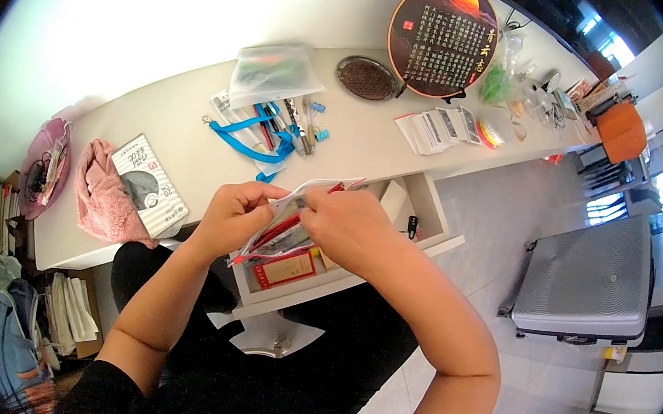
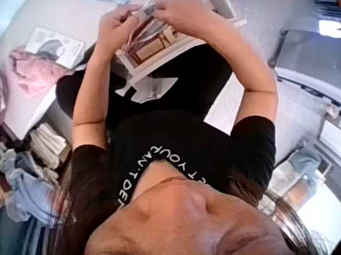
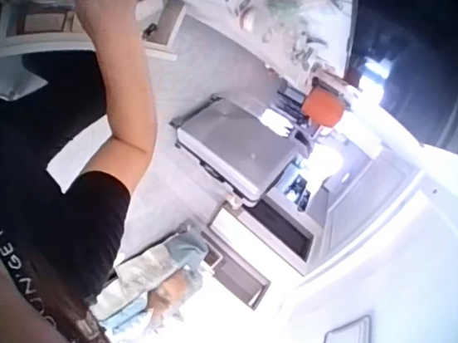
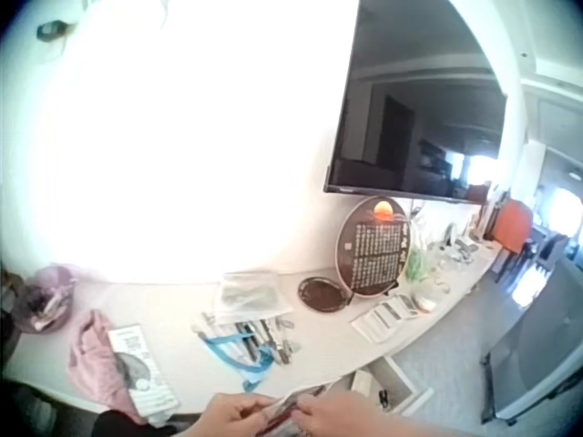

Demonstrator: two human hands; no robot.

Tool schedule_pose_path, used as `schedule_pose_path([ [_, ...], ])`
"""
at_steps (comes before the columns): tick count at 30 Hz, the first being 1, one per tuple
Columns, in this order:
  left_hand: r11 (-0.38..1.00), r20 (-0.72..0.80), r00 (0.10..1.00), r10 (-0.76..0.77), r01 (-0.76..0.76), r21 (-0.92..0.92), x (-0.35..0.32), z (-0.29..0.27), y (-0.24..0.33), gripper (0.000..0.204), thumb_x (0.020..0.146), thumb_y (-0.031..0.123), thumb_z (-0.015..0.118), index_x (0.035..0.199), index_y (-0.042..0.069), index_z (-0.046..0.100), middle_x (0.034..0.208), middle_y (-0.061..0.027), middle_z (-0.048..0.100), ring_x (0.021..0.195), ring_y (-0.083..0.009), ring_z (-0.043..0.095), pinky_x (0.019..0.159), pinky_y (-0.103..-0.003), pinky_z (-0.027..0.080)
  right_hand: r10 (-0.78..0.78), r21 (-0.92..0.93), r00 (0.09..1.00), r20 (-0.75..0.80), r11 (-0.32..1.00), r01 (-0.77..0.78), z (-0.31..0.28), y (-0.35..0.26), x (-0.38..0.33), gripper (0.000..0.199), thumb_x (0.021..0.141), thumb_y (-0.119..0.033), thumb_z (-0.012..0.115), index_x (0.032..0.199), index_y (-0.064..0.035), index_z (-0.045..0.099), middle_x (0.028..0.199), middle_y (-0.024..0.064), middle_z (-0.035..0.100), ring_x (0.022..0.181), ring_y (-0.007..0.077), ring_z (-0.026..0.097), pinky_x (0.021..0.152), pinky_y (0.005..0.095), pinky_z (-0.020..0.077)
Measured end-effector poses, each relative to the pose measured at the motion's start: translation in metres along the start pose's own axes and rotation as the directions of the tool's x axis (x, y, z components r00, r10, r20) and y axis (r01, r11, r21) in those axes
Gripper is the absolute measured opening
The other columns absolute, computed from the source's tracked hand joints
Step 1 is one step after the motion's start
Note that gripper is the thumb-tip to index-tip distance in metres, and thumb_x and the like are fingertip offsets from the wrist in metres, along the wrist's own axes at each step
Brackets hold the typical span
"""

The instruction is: The person picks up several packaged items from a drawer and places them on a table, then sorts through smaller objects like pens and clips, placing some into a clear plastic bag.

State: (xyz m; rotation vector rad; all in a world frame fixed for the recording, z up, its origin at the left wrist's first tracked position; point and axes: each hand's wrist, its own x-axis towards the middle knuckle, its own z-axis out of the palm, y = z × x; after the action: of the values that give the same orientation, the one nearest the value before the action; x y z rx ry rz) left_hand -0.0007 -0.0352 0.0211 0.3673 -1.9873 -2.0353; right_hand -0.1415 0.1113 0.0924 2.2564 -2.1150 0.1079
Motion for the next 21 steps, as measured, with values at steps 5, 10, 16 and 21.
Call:
schedule_pose_path([
  [5, 1.000, 0.006, 1.000, -0.007, 0.007, 0.005, 0.001, -0.002, 0.002, 0.024, 0.084, 0.000, 0.051, 0.105, -0.006, 0.061, 0.079, -0.0023, 0.063, 0.068, -0.0041, 0.053, 0.062, -0.020, 0.044, -0.021, 0.361, 0.999, -0.027, 0.932, 0.030, 0.005, 0.005, 0.014, 0.019, 0.069, -0.005, 0.067, 0.087, -0.0092, 0.061, 0.079, 0.0053, 0.052, 0.077, 0.0234, 0.058, 0.060, 0.0362, 0.0469],
  [10, 1.000, -0.017, 1.000, 0.001, -0.001, 0.002, 0.002, -0.004, 0.002, 0.024, 0.084, 0.001, 0.052, 0.105, -0.005, 0.061, 0.077, -0.0013, 0.063, 0.067, -0.0034, 0.051, 0.060, -0.019, 0.041, -0.109, 0.455, 0.983, -0.150, 0.875, 0.166, 0.012, 0.009, 0.021, 0.014, 0.070, -0.005, 0.068, 0.082, -0.0079, 0.062, 0.087, 0.0090, 0.057, 0.085, 0.0270, 0.056, 0.071, 0.0389, 0.0467],
  [16, 0.998, -0.091, 0.996, -0.012, 0.018, 0.059, -0.001, -0.011, 0.010, 0.024, 0.082, 0.002, 0.054, 0.104, -0.005, 0.062, 0.070, 0.0007, 0.059, 0.062, -0.0027, 0.047, 0.055, -0.019, 0.037, 0.421, 0.671, 0.790, -0.446, 0.741, -0.017, 0.016, 0.023, -0.010, 0.012, 0.069, 0.001, 0.064, 0.079, -0.0067, 0.063, 0.077, 0.0071, 0.059, 0.070, 0.0226, 0.057, 0.065, 0.0329, 0.0472],
  [21, 0.997, -0.107, 0.994, -0.010, 0.018, 0.078, 0.002, -0.010, 0.013, 0.024, 0.082, 0.002, 0.055, 0.104, -0.004, 0.063, 0.067, 0.0022, 0.056, 0.060, -0.0024, 0.046, 0.054, -0.019, 0.036, 0.342, 0.657, 0.900, 0.269, 0.619, -0.431, 0.101, 0.046, -0.052, 0.012, 0.072, -0.007, 0.061, 0.083, -0.0048, 0.065, 0.080, 0.0099, 0.061, 0.073, 0.0255, 0.062, 0.067, 0.0352, 0.0498],
])
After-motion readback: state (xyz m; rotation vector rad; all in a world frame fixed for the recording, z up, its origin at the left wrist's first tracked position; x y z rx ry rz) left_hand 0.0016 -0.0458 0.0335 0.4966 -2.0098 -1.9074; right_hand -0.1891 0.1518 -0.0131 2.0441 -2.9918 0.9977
